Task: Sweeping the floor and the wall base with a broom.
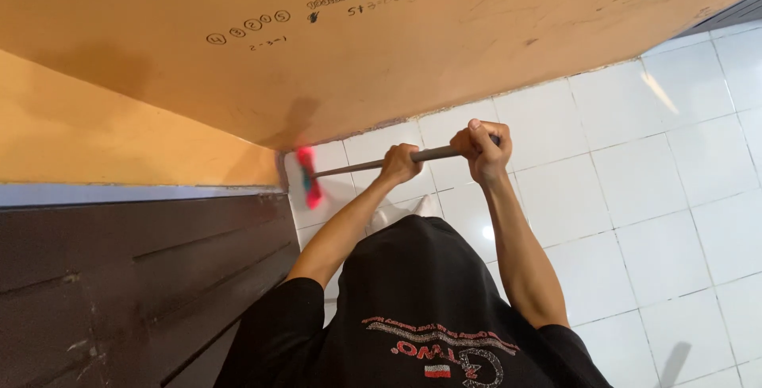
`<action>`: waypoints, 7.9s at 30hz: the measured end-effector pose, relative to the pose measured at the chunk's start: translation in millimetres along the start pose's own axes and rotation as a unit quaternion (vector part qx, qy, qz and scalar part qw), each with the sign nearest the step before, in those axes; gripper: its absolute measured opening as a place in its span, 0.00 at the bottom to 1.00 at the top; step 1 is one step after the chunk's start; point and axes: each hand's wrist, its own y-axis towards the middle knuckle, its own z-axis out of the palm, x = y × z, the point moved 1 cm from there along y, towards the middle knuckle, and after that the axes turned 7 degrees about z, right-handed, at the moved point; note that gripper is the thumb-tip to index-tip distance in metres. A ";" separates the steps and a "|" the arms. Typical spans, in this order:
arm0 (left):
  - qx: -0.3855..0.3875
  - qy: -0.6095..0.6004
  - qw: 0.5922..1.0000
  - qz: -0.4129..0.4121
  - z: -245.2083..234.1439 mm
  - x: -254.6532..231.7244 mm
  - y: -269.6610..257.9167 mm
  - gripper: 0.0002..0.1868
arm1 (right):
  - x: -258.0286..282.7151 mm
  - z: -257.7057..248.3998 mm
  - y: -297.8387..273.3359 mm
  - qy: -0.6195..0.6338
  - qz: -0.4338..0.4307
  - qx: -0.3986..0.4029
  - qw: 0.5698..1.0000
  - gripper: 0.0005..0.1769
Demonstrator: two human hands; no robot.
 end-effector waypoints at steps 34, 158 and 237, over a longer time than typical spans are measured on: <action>0.055 0.030 0.997 0.049 23.1 12.9 20.6 0.04 | -14.8 -29.7 -9.8 0.004 -0.007 -0.071 0.997 0.28; 0.504 -0.155 0.687 0.500 104.6 -241.2 164.3 0.07 | 142.8 3.2 -35.4 -0.356 -0.276 -0.516 0.729 0.22; 0.790 -0.171 0.320 0.494 109.3 -161.8 36.3 0.13 | 37.9 145.0 -61.7 -0.275 -0.233 -0.787 0.501 0.23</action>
